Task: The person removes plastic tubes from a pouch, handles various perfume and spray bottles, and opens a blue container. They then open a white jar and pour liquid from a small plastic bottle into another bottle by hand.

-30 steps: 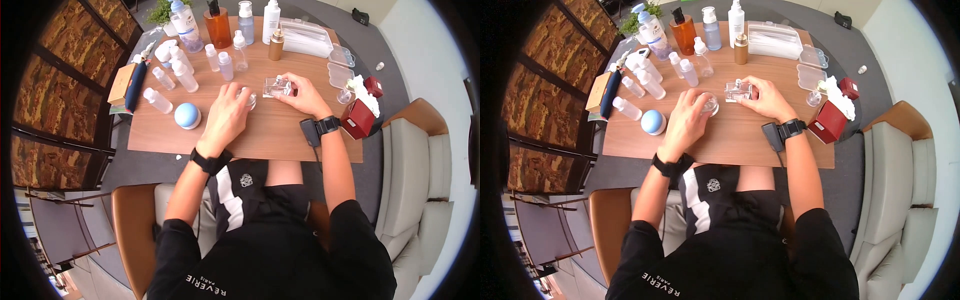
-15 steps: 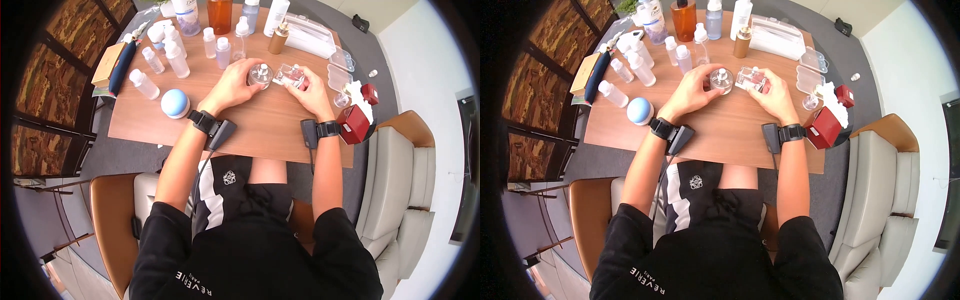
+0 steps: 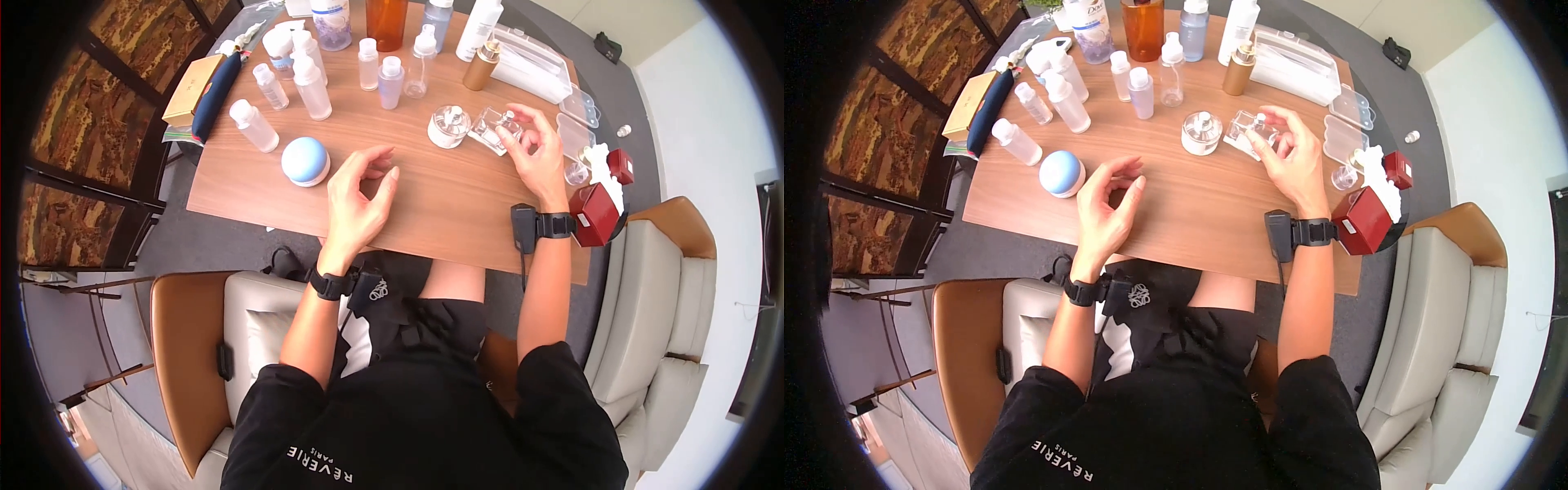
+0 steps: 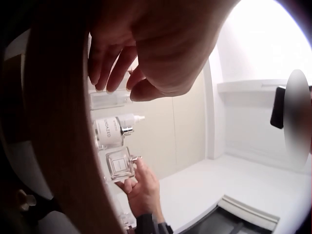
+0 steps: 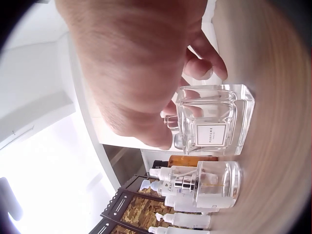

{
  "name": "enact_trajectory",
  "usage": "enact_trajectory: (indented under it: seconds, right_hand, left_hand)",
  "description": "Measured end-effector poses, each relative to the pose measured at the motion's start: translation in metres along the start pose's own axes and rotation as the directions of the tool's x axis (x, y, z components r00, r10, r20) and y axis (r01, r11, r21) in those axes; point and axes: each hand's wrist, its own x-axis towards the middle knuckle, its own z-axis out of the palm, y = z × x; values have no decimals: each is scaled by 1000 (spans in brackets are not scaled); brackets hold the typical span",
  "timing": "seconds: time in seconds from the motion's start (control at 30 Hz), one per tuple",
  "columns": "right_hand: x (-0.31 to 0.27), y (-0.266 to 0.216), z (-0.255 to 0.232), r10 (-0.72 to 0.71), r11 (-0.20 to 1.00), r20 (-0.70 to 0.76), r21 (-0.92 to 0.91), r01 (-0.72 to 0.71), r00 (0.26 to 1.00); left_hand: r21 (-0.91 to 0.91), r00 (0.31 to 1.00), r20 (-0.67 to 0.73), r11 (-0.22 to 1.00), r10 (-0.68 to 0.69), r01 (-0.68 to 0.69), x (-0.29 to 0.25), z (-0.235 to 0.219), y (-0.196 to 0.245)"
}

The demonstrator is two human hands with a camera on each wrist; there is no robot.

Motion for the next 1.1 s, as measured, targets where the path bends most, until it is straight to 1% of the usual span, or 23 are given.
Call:
enact_trajectory:
  seconds: [0.03, 0.07, 0.13, 0.17, 0.2, 0.27, 0.3, 0.33, 0.4, 0.47, 0.53, 0.6, 0.63, 0.67, 0.73, 0.77, 0.8, 0.87, 0.93, 1.0, 1.07, 1.1]
  right_hand:
    - [0, 6, 2, -19, 1000, 4, 10, 19, 1000]
    - [1, 10, 3, -26, 1000, -1, 8, 26, 1000]
    - [1, 15, 2, 93, 989, 92, -119, -81, 991]
    - [0, 20, 5, 60, 997, 59, -60, -56, 996]
    - [1, 18, 3, 63, 996, 49, -65, -60, 997]
    - [1, 10, 0, 90, 991, 94, -111, -79, 991]
    - [1, 6, -2, 88, 989, 105, -124, -75, 991]
    - [-1, 11, -1, 100, 989, 105, -122, -87, 989]
    - [1, 19, 1, 57, 998, 114, -1, -57, 992]
    - [0, 28, 3, 51, 998, 129, 21, -54, 990]
    - [0, 28, 6, 64, 974, 128, 207, -90, 990]
    - [1, 27, 4, 58, 971, 111, 227, -82, 992]
    - [0, 25, 3, 43, 988, 122, 141, -60, 992]
    - [-1, 24, 2, 33, 998, 133, 55, -41, 991]
    - [-4, 24, 4, 27, 997, 110, 64, -34, 994]
    - [-4, 23, 4, 45, 998, 115, 47, -51, 992]
    - [-2, 22, 3, 60, 998, 125, 28, -64, 990]
    - [-2, 20, 0, 68, 998, 121, 8, -70, 990]
    - [-1, 15, 1, 61, 998, 135, -8, -61, 989]
    - [-2, 15, 1, 86, 996, 100, -33, -84, 991]
    - [-1, 20, 1, 100, 994, 106, -44, -96, 989]
    - [-1, 17, 0, 86, 994, 93, -77, -79, 992]
  left_hand:
    - [10, 1000, -4, 1000, -26, 26, 2, 1, 1]
    - [8, 1000, -5, 1000, -17, 17, 3, 1, 2]
    - [185, 999, 44, 983, -7, -1, 4, 2, 2]
    - [266, 997, 83, 964, 3, -25, 6, 3, 0]
    - [260, 996, 92, 965, 9, -33, 10, 4, 3]
    - [503, 977, 213, 856, 10, -119, 22, 3, 20]
    - [484, 958, 286, 860, 19, -161, 34, 0, 30]
    - [484, 956, 294, 860, 10, -158, 45, 6, 28]
    - [393, 942, 325, 895, 80, -212, 71, 25, 30]
    - [370, 939, 327, 900, 106, -230, 87, 50, 13]
    - [351, 936, 325, 902, 137, -254, 95, 57, 13]
    - [209, 888, 417, 931, 192, -300, 100, 61, 8]
    - [193, 877, 405, 913, 258, -358, 105, 62, 3]
    - [191, 869, 419, 910, 263, -367, 107, 61, -3]
    - [101, 881, 464, 983, 88, -152, 108, 55, -3]
    - [86, 877, 479, 994, 23, -74, 108, 53, -4]
    - [85, 874, 485, 993, 27, -78, 109, 51, -10]
    - [-24, 887, 461, 999, 38, -31, 109, 47, -23]
    - [-35, 891, 451, 998, 58, -48, 107, 39, -19]
    - [14, 842, 503, 973, 194, -232, 107, 32, -17]
    - [18, 842, 511, 977, 174, -213, 109, 31, -16]
    - [72, 868, 478, 979, 135, -192, 108, 32, -13]
